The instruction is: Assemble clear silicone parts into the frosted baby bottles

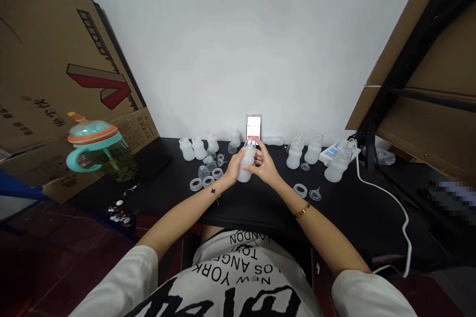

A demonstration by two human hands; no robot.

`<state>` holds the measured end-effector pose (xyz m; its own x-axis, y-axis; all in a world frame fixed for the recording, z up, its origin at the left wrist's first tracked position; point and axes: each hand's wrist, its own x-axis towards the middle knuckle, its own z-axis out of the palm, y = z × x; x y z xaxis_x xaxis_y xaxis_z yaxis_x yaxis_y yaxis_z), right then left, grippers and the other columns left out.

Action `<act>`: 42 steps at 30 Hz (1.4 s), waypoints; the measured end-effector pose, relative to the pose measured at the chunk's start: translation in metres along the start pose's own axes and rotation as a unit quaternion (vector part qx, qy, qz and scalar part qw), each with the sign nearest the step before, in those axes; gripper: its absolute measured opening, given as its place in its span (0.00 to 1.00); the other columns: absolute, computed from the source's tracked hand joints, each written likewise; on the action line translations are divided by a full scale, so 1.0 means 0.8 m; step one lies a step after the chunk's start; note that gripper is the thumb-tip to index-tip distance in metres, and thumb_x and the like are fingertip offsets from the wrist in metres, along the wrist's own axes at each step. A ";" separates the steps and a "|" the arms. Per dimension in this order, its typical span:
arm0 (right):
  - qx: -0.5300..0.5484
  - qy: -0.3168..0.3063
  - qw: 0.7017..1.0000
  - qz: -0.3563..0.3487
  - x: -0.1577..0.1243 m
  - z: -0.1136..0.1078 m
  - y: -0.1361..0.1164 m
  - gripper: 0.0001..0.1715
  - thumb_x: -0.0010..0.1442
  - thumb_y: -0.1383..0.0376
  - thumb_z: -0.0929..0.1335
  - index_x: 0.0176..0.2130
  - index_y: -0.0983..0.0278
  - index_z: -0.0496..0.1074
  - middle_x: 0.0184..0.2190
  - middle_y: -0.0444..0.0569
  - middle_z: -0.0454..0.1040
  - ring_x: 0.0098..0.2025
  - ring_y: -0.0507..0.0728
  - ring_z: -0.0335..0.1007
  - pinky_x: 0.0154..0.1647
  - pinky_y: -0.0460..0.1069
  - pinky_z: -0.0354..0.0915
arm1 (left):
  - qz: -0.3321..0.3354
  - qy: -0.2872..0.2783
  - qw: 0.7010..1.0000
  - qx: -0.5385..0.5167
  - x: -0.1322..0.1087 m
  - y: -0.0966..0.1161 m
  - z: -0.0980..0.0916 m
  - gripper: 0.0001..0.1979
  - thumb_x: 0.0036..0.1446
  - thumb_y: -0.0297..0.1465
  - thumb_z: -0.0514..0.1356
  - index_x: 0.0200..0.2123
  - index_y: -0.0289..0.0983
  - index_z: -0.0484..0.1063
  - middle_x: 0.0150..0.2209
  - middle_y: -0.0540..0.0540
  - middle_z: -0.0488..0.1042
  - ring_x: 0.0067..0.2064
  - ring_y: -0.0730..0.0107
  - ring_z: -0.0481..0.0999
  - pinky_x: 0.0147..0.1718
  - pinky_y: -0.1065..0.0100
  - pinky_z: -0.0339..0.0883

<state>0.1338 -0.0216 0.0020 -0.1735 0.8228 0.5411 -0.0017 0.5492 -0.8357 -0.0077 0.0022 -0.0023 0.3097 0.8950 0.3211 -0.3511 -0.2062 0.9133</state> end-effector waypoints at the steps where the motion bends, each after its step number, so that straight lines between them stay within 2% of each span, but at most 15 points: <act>1: -0.003 0.001 1.000 -0.002 0.000 0.000 0.000 0.67 0.46 0.56 0.81 0.73 0.50 0.47 0.51 0.51 0.76 0.44 0.59 0.76 0.40 0.51 0.73 | 0.003 -0.002 1.000 0.000 0.000 0.000 0.000 0.33 0.55 0.60 0.60 0.33 0.32 0.76 0.24 0.42 0.77 0.27 0.60 0.78 0.23 0.67 0.67; 7: -0.015 0.000 1.000 -0.006 -0.001 0.002 -0.003 0.66 0.47 0.56 0.81 0.73 0.51 0.47 0.54 0.52 0.76 0.44 0.59 0.76 0.39 0.51 0.73 | 0.007 -0.012 1.000 -0.007 0.002 -0.001 -0.002 0.34 0.54 0.61 0.59 0.33 0.32 0.76 0.26 0.41 0.78 0.30 0.59 0.80 0.23 0.67 0.67; 11: -0.043 0.012 0.999 -0.009 0.000 0.002 -0.005 0.66 0.48 0.54 0.80 0.73 0.53 0.46 0.54 0.53 0.76 0.46 0.61 0.77 0.45 0.54 0.73 | -0.013 -0.010 1.000 -0.017 0.003 -0.002 -0.002 0.32 0.56 0.59 0.60 0.36 0.31 0.76 0.28 0.41 0.79 0.32 0.59 0.80 0.26 0.67 0.69; 17: -0.167 0.066 0.983 -0.043 -0.003 0.006 -0.006 0.60 0.51 0.53 0.79 0.72 0.53 0.50 0.56 0.55 0.74 0.49 0.64 0.76 0.46 0.57 0.73 | 0.004 0.041 0.999 -0.032 0.004 -0.001 -0.002 0.22 0.57 0.48 0.64 0.41 0.34 0.77 0.39 0.45 0.79 0.39 0.66 0.76 0.39 0.68 0.69; 22: -0.244 0.130 0.959 -0.059 -0.009 0.010 -0.004 0.58 0.53 0.52 0.77 0.72 0.55 0.49 0.57 0.58 0.73 0.52 0.67 0.73 0.49 0.61 0.72 | -0.035 0.046 0.998 -0.035 0.001 0.002 -0.002 0.19 0.51 0.44 0.69 0.35 0.34 0.77 0.34 0.48 0.77 0.36 0.69 0.74 0.36 0.71 0.65; 25: -0.232 0.136 0.961 -0.063 -0.010 0.013 -0.001 0.60 0.54 0.53 0.76 0.73 0.56 0.45 0.56 0.58 0.73 0.53 0.67 0.72 0.50 0.61 0.71 | -0.040 0.058 0.997 -0.044 -0.002 0.003 0.001 0.19 0.52 0.45 0.69 0.32 0.33 0.77 0.31 0.48 0.77 0.34 0.70 0.74 0.34 0.71 0.64; 27: -0.216 0.134 0.965 -0.062 -0.010 0.015 -0.001 0.62 0.54 0.52 0.76 0.74 0.57 0.42 0.55 0.58 0.73 0.53 0.66 0.72 0.50 0.61 0.71 | -0.044 0.055 0.995 -0.076 -0.002 0.003 0.004 0.20 0.53 0.46 0.69 0.35 0.33 0.78 0.33 0.46 0.79 0.34 0.68 0.75 0.34 0.70 0.66; 31: -0.168 0.104 0.980 -0.016 -0.012 0.017 -0.002 0.66 0.53 0.50 0.77 0.74 0.55 0.39 0.56 0.56 0.73 0.46 0.62 0.74 0.47 0.58 0.73 | -0.113 0.000 0.978 -0.176 0.001 0.006 0.007 0.26 0.55 0.49 0.67 0.46 0.33 0.77 0.36 0.41 0.81 0.34 0.63 0.79 0.33 0.67 0.71; 36: -0.097 0.092 0.991 -0.016 -0.015 0.018 -0.005 0.66 0.56 0.51 0.76 0.75 0.55 0.36 0.54 0.54 0.75 0.47 0.62 0.76 0.50 0.57 0.73 | -0.157 -0.055 0.964 -0.206 0.001 0.013 0.009 0.28 0.59 0.51 0.63 0.47 0.31 0.76 0.35 0.38 0.81 0.35 0.58 0.82 0.29 0.67 0.71; 42: -0.075 0.107 0.991 0.013 -0.017 0.019 -0.004 0.65 0.53 0.54 0.77 0.74 0.52 0.39 0.52 0.54 0.76 0.44 0.62 0.78 0.37 0.54 0.77 | -0.180 -0.065 0.966 -0.172 -0.002 0.010 0.007 0.27 0.60 0.50 0.61 0.48 0.32 0.76 0.35 0.39 0.81 0.30 0.59 0.81 0.25 0.65 0.71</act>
<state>0.1210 -0.0366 -0.0039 0.0411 0.8402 0.5407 0.1492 0.5300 -0.8348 -0.0065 -0.0034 0.0059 0.5665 0.8227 0.0466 -0.4655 0.2729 0.8419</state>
